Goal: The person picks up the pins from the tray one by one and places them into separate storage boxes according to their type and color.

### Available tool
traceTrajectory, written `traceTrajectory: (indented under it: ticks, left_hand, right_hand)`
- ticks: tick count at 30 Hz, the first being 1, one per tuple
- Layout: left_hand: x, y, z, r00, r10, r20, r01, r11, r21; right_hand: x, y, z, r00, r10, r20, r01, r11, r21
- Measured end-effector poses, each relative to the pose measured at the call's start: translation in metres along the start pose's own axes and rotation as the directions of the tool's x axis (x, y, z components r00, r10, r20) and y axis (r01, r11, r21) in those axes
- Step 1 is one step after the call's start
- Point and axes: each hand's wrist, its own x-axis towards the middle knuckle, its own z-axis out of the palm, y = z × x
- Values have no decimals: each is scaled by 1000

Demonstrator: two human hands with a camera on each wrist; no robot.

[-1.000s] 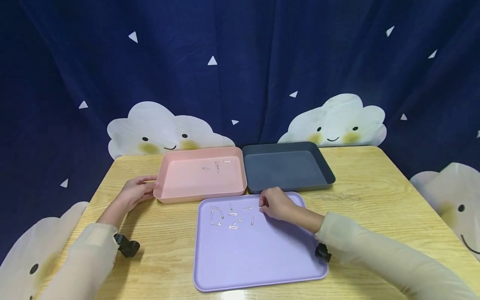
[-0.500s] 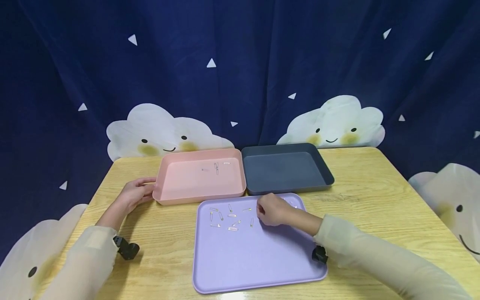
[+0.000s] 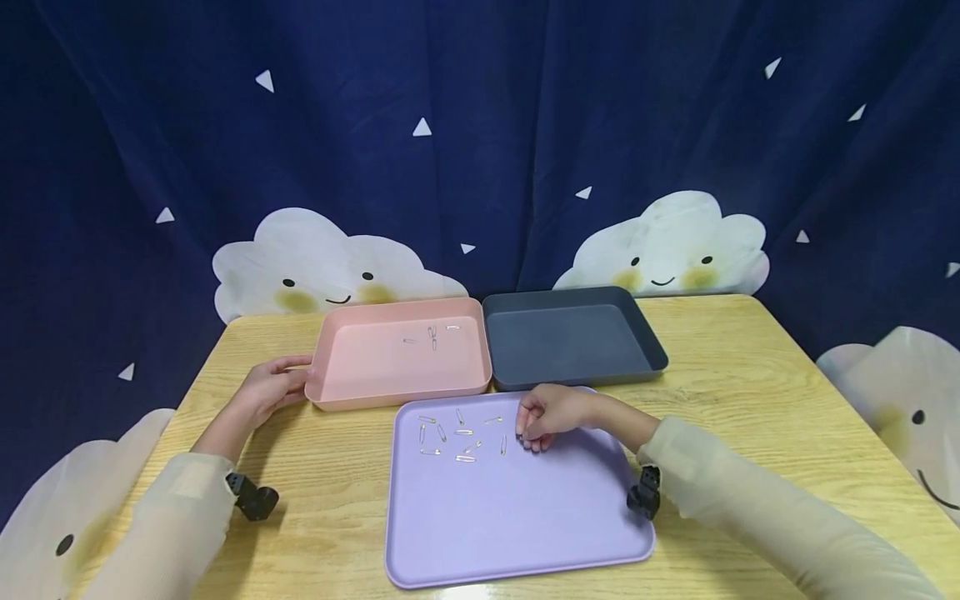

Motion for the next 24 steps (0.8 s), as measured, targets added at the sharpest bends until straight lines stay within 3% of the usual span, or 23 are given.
traceTrajectory:
  ticks: [7,17,24]
  left_hand:
    - [2,-1,1,1000,-3,-7,3,1000,10]
    - [2,-1,1,1000,-4,-10,4,1000,8]
    - [1,0,1,1000,-2,-2,2,1000,2]
  right_hand:
    - [2,0,-9,996,18,92,-29,992,120]
    - [8,-19,-16,988,-4,152,-15,992,124]
    - [18,-31,-17,991,-5,133,-9,994,105]
